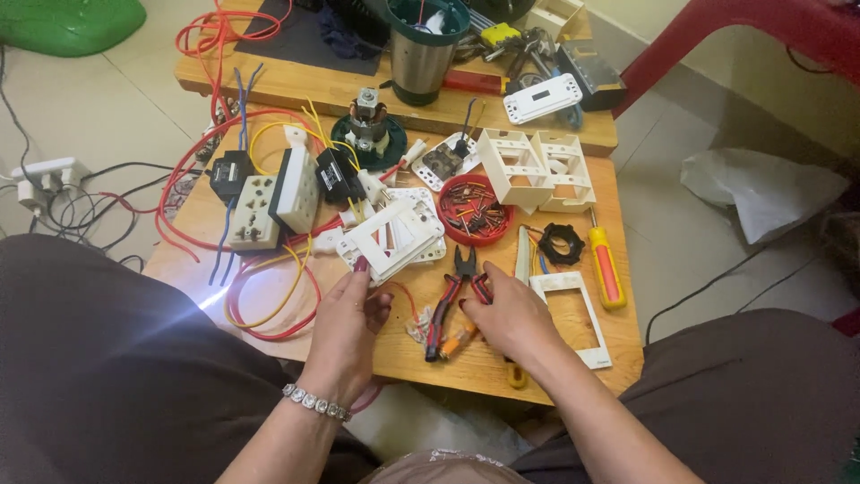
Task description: Wiring and assembling an electrical regulator unit using pliers and a screwdriver.
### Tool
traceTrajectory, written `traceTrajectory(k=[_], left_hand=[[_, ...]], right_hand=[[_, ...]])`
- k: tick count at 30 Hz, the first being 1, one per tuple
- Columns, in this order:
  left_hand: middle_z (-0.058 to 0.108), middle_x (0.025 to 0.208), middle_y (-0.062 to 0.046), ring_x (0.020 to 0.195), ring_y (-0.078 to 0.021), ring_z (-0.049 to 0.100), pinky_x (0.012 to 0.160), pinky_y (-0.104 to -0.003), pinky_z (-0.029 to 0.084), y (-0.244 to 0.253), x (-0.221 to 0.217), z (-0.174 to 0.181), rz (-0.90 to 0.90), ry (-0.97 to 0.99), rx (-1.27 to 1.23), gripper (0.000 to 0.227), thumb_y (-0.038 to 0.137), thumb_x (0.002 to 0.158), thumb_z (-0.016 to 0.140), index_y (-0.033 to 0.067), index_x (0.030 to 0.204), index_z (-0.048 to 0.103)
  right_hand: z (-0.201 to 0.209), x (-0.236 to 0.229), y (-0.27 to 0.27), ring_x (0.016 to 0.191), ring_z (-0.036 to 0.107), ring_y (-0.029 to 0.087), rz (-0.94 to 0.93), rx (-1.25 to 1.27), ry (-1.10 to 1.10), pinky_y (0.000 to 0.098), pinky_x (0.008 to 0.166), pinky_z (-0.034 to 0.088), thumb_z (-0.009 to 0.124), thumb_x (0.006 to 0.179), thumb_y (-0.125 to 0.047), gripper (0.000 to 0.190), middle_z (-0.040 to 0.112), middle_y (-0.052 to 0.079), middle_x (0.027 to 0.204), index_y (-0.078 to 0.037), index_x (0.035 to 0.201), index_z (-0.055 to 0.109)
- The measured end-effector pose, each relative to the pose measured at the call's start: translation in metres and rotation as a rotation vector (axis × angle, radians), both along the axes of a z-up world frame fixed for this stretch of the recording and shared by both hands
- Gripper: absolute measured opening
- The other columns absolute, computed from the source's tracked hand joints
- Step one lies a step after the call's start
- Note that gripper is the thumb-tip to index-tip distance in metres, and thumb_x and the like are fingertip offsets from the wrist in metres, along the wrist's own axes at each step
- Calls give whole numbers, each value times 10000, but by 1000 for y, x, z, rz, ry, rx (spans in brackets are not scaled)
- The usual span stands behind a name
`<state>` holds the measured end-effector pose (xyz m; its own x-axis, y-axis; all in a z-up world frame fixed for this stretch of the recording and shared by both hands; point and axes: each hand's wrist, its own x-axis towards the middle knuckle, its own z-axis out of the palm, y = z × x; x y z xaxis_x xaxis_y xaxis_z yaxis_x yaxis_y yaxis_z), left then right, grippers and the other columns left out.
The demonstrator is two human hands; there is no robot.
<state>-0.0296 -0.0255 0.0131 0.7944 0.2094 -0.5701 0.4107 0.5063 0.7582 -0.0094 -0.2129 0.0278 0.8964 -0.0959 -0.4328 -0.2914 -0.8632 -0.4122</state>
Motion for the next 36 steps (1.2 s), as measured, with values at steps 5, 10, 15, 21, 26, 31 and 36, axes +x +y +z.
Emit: traceTrajectory(k=[5,10,15,21,26,31,36], left_hand=[[477,879,-11,771,-141,581,736,-257,476,-2,-6,17,-50,-20,-41,299,321,954,546,75,1114,598],[473,870,0,765,-126,573,730,-243,468,-5,-6,19,-76,-30,-46,289,331,960,534,85,1105,582],[456,902,-39,777,-141,528,726,-253,447,-3,-6,20,-1,5,-140,327,358,973,505,69,1125,525],[545,832,-79,702,-133,511,636,-234,422,-1,-6,1,-58,-86,-98,212,170,981,489,-8,1013,599],[583,767,-100,661,-137,500,629,-256,417,-14,-8,30,-184,-66,95,323,243,978,482,-36,946,641],[571,722,-105,652,-158,535,627,-266,432,-21,-3,20,-267,-66,171,369,304,968,496,-26,876,633],[510,699,-60,623,-131,436,592,-261,367,-24,-4,26,-367,-67,146,329,258,975,492,4,799,605]], right_hand=[[5,-2,-1,990,655,287,-24,35,-42,469,906,501,616,776,-357,670,627,108,1040,-120,1389,490],[8,-2,-6,1041,630,305,-22,22,-69,477,886,506,592,809,-324,569,637,97,1073,-133,1344,551],[13,-15,-3,1096,582,372,-66,60,-120,490,934,465,627,778,-230,584,622,131,1091,-98,1341,545],[44,-24,7,852,677,216,-61,7,-160,351,791,525,553,831,-256,428,695,76,986,-74,1214,609],[46,-11,-5,864,662,172,-353,352,-248,307,717,519,494,865,-342,462,712,59,1060,-130,1261,603],[51,-12,-11,863,594,239,-501,851,-51,328,738,506,493,888,-307,453,627,184,1016,39,1164,589],[34,-13,-27,637,587,172,-441,1017,30,251,536,478,598,871,-86,272,673,166,848,82,1069,676]])
